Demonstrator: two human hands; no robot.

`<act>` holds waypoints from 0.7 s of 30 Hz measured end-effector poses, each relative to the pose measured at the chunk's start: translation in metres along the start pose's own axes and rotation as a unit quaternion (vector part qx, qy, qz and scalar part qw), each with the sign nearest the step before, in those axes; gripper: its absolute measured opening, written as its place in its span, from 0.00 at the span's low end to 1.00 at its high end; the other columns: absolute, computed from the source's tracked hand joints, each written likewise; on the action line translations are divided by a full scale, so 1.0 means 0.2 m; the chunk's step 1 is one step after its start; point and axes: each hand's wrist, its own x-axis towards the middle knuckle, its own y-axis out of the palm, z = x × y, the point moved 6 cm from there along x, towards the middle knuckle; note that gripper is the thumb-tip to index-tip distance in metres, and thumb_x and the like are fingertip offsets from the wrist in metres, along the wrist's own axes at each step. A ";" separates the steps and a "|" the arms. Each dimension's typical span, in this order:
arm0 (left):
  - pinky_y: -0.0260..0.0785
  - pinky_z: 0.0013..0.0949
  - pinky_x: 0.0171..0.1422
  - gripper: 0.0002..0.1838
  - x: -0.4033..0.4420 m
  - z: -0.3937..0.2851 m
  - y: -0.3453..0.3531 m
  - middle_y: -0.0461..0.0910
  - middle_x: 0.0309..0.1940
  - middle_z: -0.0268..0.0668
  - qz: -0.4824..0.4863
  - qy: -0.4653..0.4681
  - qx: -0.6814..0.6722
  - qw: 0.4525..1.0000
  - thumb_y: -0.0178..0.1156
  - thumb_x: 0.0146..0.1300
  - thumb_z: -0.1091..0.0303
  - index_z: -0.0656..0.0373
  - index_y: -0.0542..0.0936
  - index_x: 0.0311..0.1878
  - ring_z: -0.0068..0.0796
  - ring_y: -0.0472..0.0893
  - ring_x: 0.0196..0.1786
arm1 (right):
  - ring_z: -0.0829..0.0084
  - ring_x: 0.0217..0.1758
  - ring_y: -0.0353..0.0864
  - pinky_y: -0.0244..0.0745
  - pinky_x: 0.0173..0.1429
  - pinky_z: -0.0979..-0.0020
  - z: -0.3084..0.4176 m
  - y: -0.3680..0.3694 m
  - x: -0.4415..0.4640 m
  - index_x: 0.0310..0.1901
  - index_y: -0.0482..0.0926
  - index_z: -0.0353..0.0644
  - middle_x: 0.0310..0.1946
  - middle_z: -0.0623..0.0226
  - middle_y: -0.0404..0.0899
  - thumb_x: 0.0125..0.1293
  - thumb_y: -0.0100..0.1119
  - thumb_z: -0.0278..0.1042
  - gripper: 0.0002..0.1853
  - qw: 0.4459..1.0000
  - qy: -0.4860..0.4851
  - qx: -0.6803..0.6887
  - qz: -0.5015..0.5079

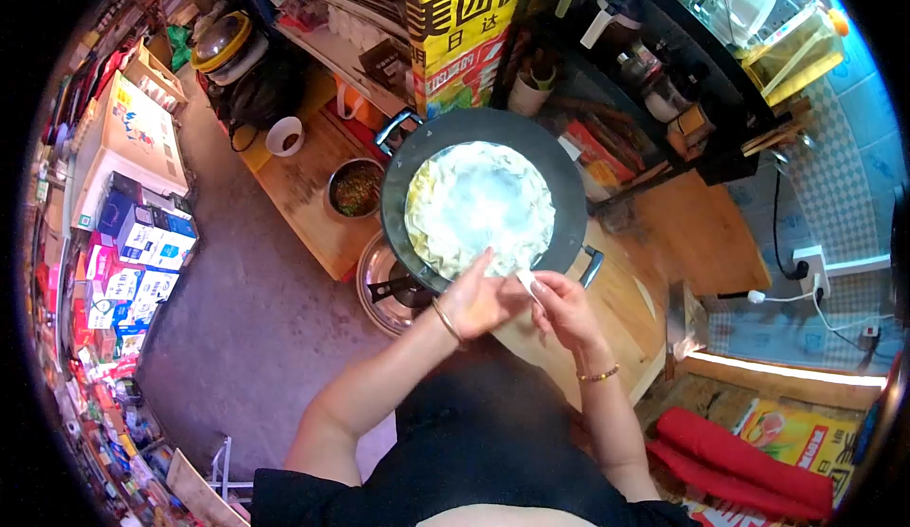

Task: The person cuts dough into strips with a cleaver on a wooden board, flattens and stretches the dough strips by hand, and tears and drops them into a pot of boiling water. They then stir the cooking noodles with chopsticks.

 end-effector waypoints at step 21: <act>0.67 0.35 0.51 0.20 0.02 -0.11 -0.03 0.75 0.40 0.41 -0.004 0.146 0.070 0.987 0.44 0.65 0.54 0.63 0.69 0.47 0.33 0.74 0.44 | 0.84 0.15 0.70 0.62 0.17 0.84 -0.02 -0.01 0.01 0.39 0.76 0.36 0.21 0.73 0.75 0.64 0.50 0.35 0.10 0.999 -0.008 -0.023 0.023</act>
